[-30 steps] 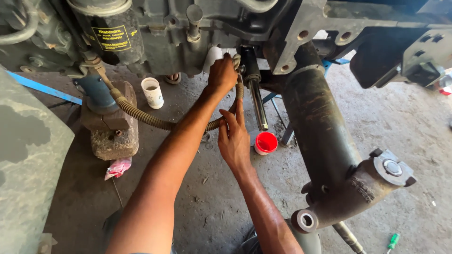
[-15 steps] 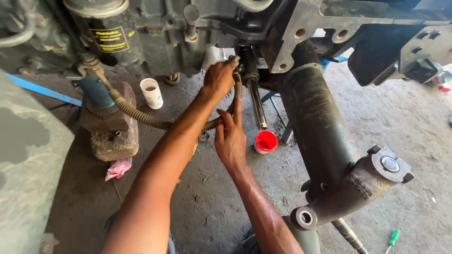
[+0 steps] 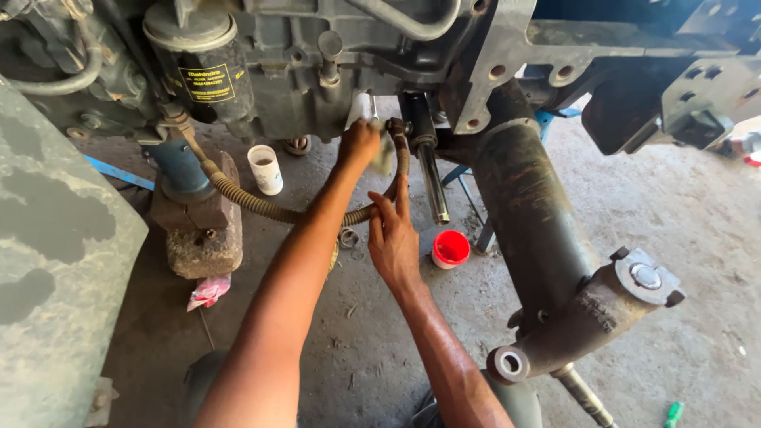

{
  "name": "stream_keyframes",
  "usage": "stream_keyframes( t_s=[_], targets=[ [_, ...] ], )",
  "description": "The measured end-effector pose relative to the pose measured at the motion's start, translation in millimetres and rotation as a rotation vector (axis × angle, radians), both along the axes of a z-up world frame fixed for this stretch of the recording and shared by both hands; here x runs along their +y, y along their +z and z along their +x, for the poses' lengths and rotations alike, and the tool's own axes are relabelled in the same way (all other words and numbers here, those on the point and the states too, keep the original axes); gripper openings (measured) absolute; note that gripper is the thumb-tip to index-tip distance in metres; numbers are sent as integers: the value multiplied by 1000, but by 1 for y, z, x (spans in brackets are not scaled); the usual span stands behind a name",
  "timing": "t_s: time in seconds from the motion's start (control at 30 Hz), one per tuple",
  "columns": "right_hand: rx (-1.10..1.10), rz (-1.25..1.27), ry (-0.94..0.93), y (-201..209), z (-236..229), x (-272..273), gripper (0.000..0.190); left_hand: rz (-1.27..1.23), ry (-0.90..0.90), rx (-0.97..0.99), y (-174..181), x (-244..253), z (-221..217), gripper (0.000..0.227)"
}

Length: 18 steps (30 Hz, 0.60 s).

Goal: The recorder is repairing or cleaning mechanical parts of a large vehicle, using a cloth to wipe components and manipulating tools.

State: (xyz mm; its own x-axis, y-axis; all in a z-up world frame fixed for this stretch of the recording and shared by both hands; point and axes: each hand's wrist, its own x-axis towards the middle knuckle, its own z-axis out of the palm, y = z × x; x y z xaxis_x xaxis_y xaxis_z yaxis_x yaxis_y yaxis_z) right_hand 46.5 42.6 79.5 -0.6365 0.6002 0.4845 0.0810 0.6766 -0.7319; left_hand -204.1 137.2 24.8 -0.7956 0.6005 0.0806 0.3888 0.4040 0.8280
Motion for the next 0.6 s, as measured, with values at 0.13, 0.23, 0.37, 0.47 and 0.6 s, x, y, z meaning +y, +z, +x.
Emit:
stream_keyframes(
  t_s=[0.13, 0.23, 0.37, 0.47, 0.6],
  targets=[
    [-18, -13, -17, -12, -7, 4, 30, 395, -42, -225, -11, 26, -18, 38],
    [-20, -34, -21, -14, -9, -1, 31, 314, 25, -189, -12, 19, -9, 35],
    [-44, -44, -33, -5, -11, -3, 34, 191, 158, -125, 18, 3, 14, 39],
    [-100, -89, -44, -4, -17, -1, 34, 245, 119, -234, 22, -5, 17, 34],
    [-74, -16, -49, -16, -17, 1, 36, 190, 78, 78, 22, -15, 38, 32]
  ],
)
